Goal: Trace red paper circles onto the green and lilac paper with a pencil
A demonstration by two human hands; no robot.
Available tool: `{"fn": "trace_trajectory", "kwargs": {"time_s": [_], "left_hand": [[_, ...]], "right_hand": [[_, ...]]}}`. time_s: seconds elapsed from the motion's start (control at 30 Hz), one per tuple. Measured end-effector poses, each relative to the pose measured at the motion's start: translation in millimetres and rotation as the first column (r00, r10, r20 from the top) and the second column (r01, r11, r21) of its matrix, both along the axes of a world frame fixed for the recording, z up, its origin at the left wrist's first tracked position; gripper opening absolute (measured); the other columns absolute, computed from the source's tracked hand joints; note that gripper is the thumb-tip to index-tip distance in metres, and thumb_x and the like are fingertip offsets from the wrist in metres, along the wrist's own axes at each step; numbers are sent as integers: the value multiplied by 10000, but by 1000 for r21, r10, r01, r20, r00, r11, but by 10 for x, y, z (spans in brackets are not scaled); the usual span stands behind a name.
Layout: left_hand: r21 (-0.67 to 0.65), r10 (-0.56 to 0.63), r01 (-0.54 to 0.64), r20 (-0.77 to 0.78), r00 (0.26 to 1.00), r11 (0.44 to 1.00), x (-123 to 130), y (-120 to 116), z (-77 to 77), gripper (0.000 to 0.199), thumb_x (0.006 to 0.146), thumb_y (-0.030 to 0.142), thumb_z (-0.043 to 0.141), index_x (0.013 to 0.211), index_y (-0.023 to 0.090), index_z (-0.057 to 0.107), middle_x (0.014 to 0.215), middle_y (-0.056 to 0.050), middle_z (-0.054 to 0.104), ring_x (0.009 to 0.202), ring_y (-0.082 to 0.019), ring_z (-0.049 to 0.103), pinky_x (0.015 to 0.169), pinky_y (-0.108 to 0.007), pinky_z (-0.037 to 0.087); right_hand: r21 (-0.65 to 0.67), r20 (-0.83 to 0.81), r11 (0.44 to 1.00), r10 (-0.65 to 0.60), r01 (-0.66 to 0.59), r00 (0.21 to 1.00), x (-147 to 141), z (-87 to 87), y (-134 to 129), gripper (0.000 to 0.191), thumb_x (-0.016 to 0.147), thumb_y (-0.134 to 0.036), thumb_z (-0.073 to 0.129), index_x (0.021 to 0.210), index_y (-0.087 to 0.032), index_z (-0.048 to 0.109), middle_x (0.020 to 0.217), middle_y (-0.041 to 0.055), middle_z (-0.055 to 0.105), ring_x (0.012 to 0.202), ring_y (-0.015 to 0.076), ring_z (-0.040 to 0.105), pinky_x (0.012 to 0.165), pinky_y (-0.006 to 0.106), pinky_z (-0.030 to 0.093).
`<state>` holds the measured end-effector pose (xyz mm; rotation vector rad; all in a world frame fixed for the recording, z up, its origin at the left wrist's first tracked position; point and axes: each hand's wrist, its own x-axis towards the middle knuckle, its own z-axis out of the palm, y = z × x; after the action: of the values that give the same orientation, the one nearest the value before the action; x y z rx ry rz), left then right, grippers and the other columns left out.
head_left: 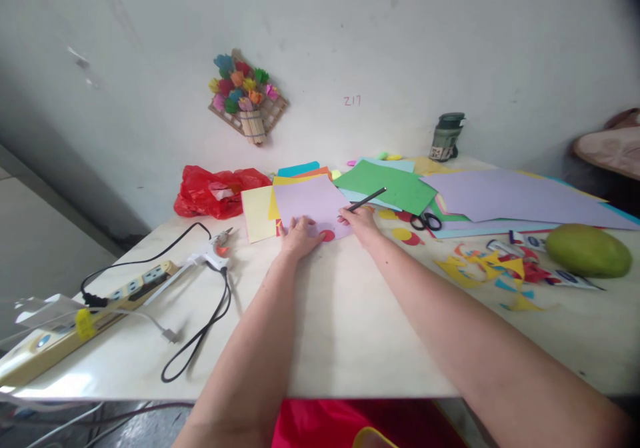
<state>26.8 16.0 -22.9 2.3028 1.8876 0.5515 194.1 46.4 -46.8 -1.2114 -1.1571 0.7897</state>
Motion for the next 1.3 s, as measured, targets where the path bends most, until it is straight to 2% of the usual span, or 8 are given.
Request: {"fn": "trace_trajectory", "kwargs": {"time_s": [0.23,0.37,0.53,0.8,0.93,1.1,1.3], "left_hand": [[-29,30,-31,-25,999,999,19,-22,29,470,665,617,457,1016,305,442,1121,-20,501,1192,-222,303,989,-451,123],[-32,45,-46,-25,999,998,31,-47,47,474,664,612,461,1028,309,436,1129,-13,499,1187,-225,313,997,-434,114],[-1,37,-37,-11,999,999,29,-38,28,474,656,612,462,1020,308,444,1111,-11,508,1158,-234,351,989,-442,133],[8,39,-39,2,999,999,16,-7,-9,508,640,631,461,1030,306,447,1095,-23,514,1136,-233,379,987,-448,136],[-8,39,-39,-18,999,999,15,5,-15,541,643,652,437,1054,301,438,1152,-33,498,1207,-239,285,990,-453,124],[-34,81,-83,-64,995,996,29,17,-15,614,641,679,410,1139,319,405,1270,-22,423,1282,-253,41,994,-505,-7],[-134,166,-181,-121,979,974,-6,64,-24,831,598,724,377,1296,287,267,1402,-27,181,1259,-331,-76,942,-609,-38]], "right_hand": [[3,52,1000,15,-15,999,-14,44,-37,231,661,-329,534,757,-127,596,599,46,637,542,112,586,535,208,466],[21,169,999,39,-43,985,-21,11,-20,209,674,-311,532,779,-140,591,627,43,646,594,120,602,563,211,467],[-9,364,999,33,-32,931,-26,-6,-31,187,677,-339,534,732,-175,603,615,18,644,611,129,601,573,221,452],[-25,461,999,32,-23,887,-59,24,-59,139,673,-292,545,761,-203,604,644,3,647,655,132,602,616,228,450],[-7,503,999,48,-51,863,-72,8,-46,146,681,-312,549,739,-191,608,656,20,652,663,138,600,639,240,448],[-1,546,998,49,-58,836,-86,23,-44,171,683,-341,560,724,-188,625,657,18,651,656,128,591,631,223,435],[-41,635,999,30,-5,772,-159,130,-88,234,701,-407,526,727,-201,634,672,11,643,661,131,577,622,224,412]]}}
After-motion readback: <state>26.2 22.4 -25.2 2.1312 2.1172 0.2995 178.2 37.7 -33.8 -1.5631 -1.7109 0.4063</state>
